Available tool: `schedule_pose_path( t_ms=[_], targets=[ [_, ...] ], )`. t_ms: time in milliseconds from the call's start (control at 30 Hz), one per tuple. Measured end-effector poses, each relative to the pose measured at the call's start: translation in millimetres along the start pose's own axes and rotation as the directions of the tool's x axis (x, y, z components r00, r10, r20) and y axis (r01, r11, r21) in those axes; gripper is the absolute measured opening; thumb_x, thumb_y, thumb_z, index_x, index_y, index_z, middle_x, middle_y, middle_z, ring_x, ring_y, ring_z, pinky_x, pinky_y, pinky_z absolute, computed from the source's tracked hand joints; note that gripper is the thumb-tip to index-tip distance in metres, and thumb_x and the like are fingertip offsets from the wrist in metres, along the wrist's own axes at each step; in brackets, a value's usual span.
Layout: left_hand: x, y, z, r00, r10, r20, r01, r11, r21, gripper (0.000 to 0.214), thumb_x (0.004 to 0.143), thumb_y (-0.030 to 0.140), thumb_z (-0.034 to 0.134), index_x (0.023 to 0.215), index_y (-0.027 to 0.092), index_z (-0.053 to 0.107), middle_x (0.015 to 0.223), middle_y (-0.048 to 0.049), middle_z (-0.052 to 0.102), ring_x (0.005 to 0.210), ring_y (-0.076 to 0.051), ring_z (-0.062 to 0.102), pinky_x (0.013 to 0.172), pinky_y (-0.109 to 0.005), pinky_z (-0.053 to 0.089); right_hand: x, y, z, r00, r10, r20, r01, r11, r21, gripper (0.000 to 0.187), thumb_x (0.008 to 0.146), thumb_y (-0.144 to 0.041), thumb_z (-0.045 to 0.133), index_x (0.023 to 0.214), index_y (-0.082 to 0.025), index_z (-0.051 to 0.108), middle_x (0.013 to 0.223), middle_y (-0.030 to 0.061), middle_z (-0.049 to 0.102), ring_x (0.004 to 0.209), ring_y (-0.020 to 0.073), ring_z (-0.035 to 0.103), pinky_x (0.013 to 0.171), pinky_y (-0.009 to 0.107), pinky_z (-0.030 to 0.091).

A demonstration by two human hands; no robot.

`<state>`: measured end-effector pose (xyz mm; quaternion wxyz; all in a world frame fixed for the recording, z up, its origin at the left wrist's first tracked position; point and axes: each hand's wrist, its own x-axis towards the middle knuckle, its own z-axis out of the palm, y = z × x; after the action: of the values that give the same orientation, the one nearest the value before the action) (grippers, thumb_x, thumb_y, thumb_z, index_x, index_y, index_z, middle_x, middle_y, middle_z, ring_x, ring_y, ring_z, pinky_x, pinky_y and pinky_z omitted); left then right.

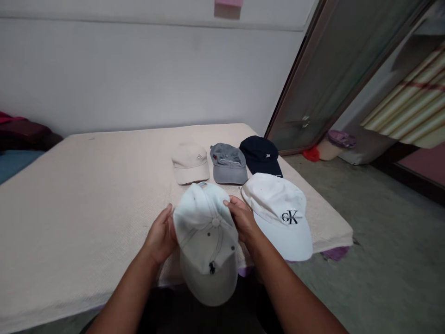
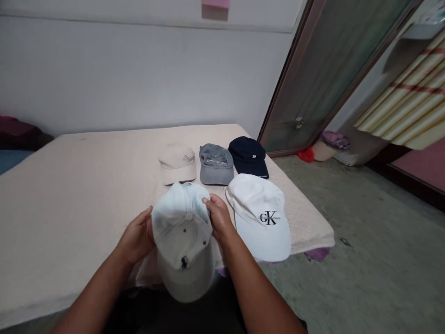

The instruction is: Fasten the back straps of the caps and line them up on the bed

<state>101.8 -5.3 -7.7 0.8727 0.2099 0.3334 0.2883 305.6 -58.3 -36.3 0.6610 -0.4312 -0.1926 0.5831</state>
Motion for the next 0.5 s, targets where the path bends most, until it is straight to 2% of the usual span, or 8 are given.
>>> schedule_pose_path(
  t_ms=[100,233,333,500],
  targets=[
    [6,-7,-2.3,0.992,0.085,-0.089,-0.076,0.992,0.098,0.025,0.079,0.023,0.057,0.098,0.011,0.068,0.091,-0.0104,0.073,0.09,-0.024,0.066,0.081,-0.032,0.048,17,-6,2,0.99,-0.118,-0.083,0.115,0.993,-0.031,0.027,0.065,-0.034,0.071,0.085,-0.019,0.059,0.068,-0.0015,0.065,0.058,0.0146,0.057,0.059,0.027,0.045],
    [21,-11,-9.7,0.962,0.215,-0.168,-0.193,0.972,0.135,0.011,0.074,0.014,0.06,0.082,0.013,0.068,0.09,-0.0078,0.072,0.085,-0.02,0.065,0.079,-0.028,0.048,36,-8,4,0.98,-0.157,-0.124,0.148,0.986,-0.078,0.026,0.064,-0.036,0.07,0.08,-0.019,0.059,0.066,-0.0021,0.065,0.058,0.0142,0.058,0.059,0.026,0.045],
    [34,-14,-16.5,0.948,0.245,-0.204,-0.221,0.966,0.133,0.008,0.072,0.011,0.059,0.074,0.016,0.065,0.081,-0.0043,0.071,0.082,-0.018,0.064,0.079,-0.028,0.047,46,-4,3,0.978,-0.163,-0.131,0.144,0.979,-0.143,0.028,0.063,-0.038,0.07,0.078,-0.018,0.059,0.063,-0.001,0.064,0.056,0.0147,0.057,0.057,0.027,0.044],
    [51,-14,-26.3,0.942,0.273,-0.197,-0.246,0.958,0.149,0.012,0.07,0.01,0.059,0.063,0.019,0.061,0.068,-0.0011,0.067,0.077,-0.018,0.062,0.077,-0.029,0.047,57,5,-9,0.967,-0.219,-0.131,0.177,0.946,-0.271,0.026,0.065,-0.037,0.065,0.081,-0.017,0.061,0.072,0.0013,0.067,0.064,0.0161,0.058,0.06,0.027,0.044]
  ],
)
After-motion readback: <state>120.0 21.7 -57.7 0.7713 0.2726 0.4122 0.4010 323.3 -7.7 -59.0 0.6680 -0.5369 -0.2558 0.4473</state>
